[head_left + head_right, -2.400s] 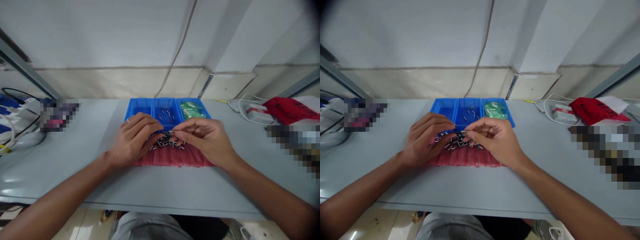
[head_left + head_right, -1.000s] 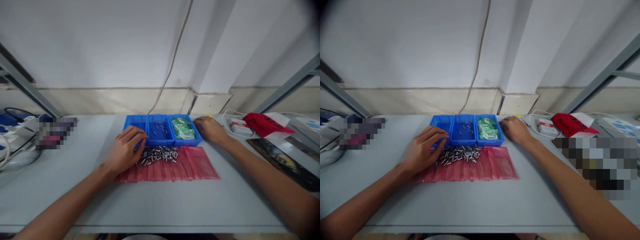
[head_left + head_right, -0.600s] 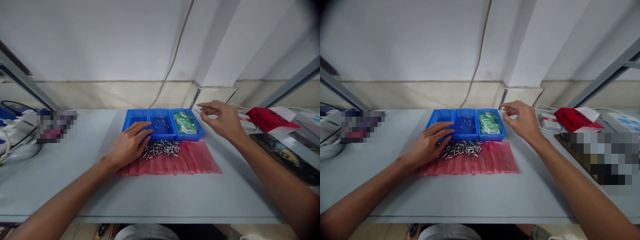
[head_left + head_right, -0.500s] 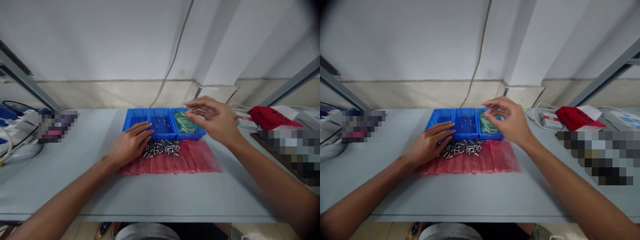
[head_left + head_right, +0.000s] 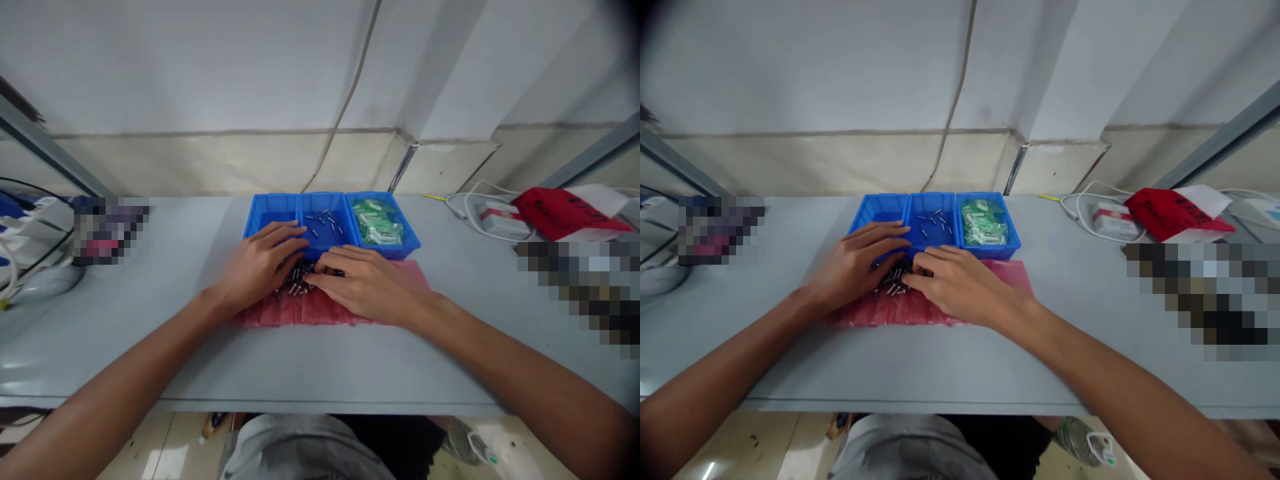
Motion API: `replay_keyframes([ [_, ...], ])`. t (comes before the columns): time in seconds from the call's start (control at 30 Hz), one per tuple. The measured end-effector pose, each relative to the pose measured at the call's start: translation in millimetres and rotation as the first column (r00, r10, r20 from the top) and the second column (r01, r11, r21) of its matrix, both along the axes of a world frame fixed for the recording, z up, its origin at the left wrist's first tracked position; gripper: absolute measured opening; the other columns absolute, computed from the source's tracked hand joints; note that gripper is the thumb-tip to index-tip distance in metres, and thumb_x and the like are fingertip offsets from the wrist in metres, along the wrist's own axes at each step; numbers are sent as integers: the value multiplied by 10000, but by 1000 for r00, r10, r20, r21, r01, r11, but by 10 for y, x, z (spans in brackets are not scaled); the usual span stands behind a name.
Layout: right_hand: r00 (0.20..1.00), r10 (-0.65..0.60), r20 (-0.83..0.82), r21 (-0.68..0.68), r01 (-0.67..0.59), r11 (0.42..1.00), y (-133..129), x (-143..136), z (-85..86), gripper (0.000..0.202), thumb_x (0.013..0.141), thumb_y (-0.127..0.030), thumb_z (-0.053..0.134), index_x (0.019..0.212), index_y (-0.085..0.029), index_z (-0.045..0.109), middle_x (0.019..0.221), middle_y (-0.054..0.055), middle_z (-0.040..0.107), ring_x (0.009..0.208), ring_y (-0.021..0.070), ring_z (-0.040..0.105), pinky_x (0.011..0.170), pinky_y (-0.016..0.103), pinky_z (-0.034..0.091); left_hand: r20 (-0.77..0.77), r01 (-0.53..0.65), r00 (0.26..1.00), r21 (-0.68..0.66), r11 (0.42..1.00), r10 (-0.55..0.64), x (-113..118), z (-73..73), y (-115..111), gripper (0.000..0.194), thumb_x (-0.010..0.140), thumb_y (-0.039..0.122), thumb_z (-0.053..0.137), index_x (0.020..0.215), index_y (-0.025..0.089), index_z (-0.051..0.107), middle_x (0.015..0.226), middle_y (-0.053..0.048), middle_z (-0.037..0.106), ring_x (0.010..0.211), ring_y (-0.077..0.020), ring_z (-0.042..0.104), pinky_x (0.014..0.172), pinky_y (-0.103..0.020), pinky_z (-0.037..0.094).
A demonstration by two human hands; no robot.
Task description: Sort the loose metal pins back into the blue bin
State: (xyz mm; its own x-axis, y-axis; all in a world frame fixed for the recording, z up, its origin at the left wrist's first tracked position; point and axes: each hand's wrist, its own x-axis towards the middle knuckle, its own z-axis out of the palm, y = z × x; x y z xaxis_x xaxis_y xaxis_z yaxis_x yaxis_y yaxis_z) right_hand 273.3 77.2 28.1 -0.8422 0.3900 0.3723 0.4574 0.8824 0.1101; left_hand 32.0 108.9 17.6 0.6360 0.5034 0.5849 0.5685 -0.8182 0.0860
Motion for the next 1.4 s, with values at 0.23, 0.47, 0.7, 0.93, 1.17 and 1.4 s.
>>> replay_keyframes([
  [0.23,972,-40,-230,-163,2,987,17,95,40,293,1040,-149,492,1144,-128,765,1062,127,728,938,208,694,847,347,601,-36,-8,999,2,1000,8,-22,18,-13,231,1015,205,570,1206,163,693,1323,-109,709,1317,-283,632,1076,-489,581],
  [0.47,935,-80,-346,-268,-17,963,45,129,119,359,1011,-77,481,1225,-193,745,1122,94,742,1002,208,683,887,390,577,-28,-31,999,27,999,32,-3,73,-59,254,1016,207,567,1237,149,677,1300,-114,714,1264,-270,659,1060,-464,583],
  [0.7,823,-239,-516,-342,58,938,-19,87,203,316,1005,-182,583,1274,-280,719,1056,42,751,923,195,708,861,384,600,75,4,997,62,998,-8,29,154,-114,202,984,165,587,1162,169,681,1198,-95,741,1174,-230,672,1024,-423,580],
  [0.93,595,-485,-641,-619,-25,785,-110,63,254,85,911,-335,764,919,-251,764,819,-4,783,737,170,761,730,317,650,114,70,990,105,992,-82,58,181,-172,205,940,191,679,1144,174,666,1090,-70,760,1075,-224,684,950,-396,583],
  [1.17,530,-499,-686,-685,-239,688,-200,-77,253,99,858,-327,818,853,-240,771,777,-13,745,625,130,704,600,280,639,147,147,975,132,980,-166,112,180,-240,119,960,173,661,1076,181,636,988,-52,756,990,-199,692,867,-348,576],
  [1.4,449,-571,-687,-726,-455,516,-214,-80,282,47,871,-230,799,918,-222,797,776,9,793,687,152,764,650,277,668,201,126,969,108,986,-146,112,225,-256,72,1006,169,567,981,182,633,899,-49,739,931,-190,669,814,-345,565],
])
